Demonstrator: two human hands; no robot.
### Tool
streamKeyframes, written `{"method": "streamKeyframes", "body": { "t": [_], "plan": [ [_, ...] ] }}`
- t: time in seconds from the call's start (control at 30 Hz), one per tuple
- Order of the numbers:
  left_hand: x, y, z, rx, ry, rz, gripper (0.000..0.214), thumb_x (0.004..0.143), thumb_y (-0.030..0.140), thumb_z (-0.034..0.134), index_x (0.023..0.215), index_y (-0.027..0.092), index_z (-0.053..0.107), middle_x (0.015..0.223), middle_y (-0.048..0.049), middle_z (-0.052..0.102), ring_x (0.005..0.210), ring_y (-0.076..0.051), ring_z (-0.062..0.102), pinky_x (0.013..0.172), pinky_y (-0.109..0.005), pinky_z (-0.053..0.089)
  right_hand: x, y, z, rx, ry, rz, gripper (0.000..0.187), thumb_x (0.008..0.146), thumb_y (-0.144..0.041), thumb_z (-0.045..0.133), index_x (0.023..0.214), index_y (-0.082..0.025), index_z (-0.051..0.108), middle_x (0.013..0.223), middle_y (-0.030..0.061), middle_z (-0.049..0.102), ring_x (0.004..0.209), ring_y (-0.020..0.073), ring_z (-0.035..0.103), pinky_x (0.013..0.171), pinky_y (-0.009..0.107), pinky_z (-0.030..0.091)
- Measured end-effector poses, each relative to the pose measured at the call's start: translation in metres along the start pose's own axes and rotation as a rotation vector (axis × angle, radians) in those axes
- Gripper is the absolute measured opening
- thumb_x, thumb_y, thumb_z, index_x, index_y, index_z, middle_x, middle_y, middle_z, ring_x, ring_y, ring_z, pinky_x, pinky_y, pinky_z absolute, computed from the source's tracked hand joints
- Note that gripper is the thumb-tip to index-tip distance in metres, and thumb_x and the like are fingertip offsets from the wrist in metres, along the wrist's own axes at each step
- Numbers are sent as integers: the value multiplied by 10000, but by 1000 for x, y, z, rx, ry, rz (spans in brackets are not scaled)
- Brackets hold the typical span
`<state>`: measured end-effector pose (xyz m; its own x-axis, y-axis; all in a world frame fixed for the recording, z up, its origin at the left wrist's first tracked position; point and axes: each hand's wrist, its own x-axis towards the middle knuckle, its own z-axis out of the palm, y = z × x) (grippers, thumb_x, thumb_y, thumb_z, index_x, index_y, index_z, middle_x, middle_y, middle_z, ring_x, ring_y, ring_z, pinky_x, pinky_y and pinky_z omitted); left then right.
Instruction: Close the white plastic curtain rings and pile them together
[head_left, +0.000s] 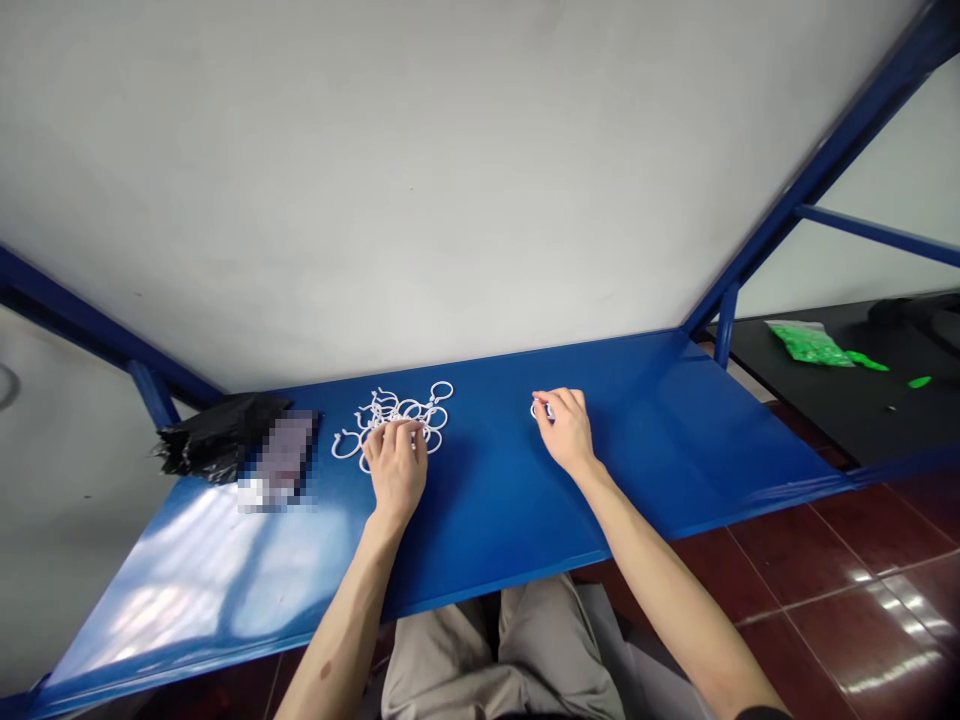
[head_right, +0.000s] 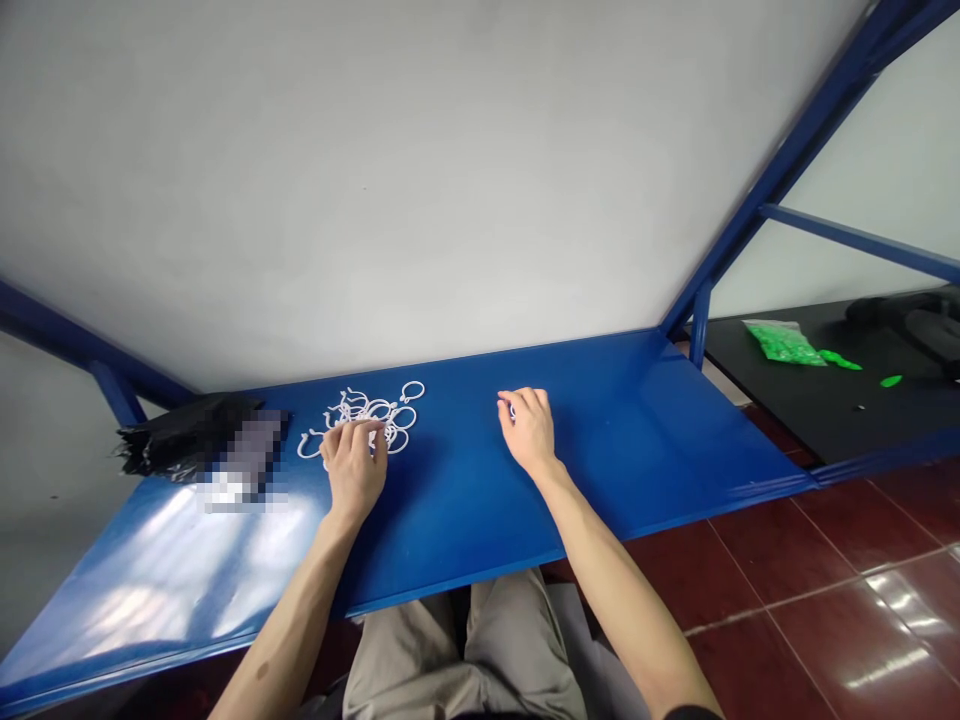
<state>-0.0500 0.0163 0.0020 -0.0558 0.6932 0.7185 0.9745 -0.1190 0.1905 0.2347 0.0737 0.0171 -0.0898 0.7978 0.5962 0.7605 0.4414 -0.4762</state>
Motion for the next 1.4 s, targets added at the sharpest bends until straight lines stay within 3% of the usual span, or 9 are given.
{"method": "streamKeyframes", "body": {
  "t": [0.2,0.33,0.7,0.8,0.97,1.07,1.17,1.3,1.4],
  "plan": [
    [-5,32,-1,-202,-7,302,109,949,145,591,1038,199,624,927,-42,716,881,-201,576,865,-347,444,-12,-32,13,287,-321,-205,239,1025,-357,534,1044,-214,725,916,54,739,879,216,622,838,370,516],
    [-9,46,3,-296,1,383,139,929,134,627,1046,196,583,909,-35,723,846,-192,586,817,-337,465,-19,-41,16,356,-474,-271,244,1021,-379,541,1001,-211,718,940,56,753,876,217,631,805,360,510],
    [-15,54,3,-409,-73,539,171,927,146,646,1063,223,578,923,-8,733,845,-179,626,793,-324,510,-20,-46,16,607,-546,22,253,1006,-361,549,839,-208,661,852,9,718,773,160,659,725,275,486],
    [-16,53,6,-404,-102,442,144,936,196,642,1059,225,572,952,-31,713,858,-185,637,793,-336,517,-21,-42,21,536,-492,14,256,1016,-333,528,833,-209,657,837,11,711,745,154,652,690,270,475],
    [-17,48,14,-407,-197,95,147,990,306,546,1104,213,544,1021,-69,673,941,-198,672,786,-329,551,-22,-36,23,385,-399,-139,206,1019,-282,522,900,-212,675,876,47,715,834,182,662,747,295,501],
    [-19,46,17,-421,-371,88,154,1029,296,441,1124,228,542,951,-36,704,828,-174,700,699,-286,538,-25,-35,23,340,-393,-198,211,1035,-293,495,972,-220,682,938,62,736,888,197,683,788,313,522],
    [-20,47,17,-387,-493,111,174,1035,319,416,1105,233,550,818,-10,707,700,-181,694,610,-277,493,-27,-35,27,406,-406,-100,189,1033,-333,506,1038,-237,669,979,51,758,893,197,721,787,311,547],
    [-20,48,16,-421,-510,64,173,1020,328,444,1140,235,527,839,-7,716,711,-189,706,612,-277,481,-29,-35,32,579,-391,69,191,998,-398,569,1048,-234,652,884,24,777,794,191,752,729,293,569],
    [-20,48,16,-434,-496,64,190,1033,306,403,1173,229,506,900,-27,734,763,-188,718,634,-273,486,-32,-37,33,599,-353,72,215,972,-428,606,985,-224,669,870,29,777,754,189,744,698,286,563]
  ]
}}
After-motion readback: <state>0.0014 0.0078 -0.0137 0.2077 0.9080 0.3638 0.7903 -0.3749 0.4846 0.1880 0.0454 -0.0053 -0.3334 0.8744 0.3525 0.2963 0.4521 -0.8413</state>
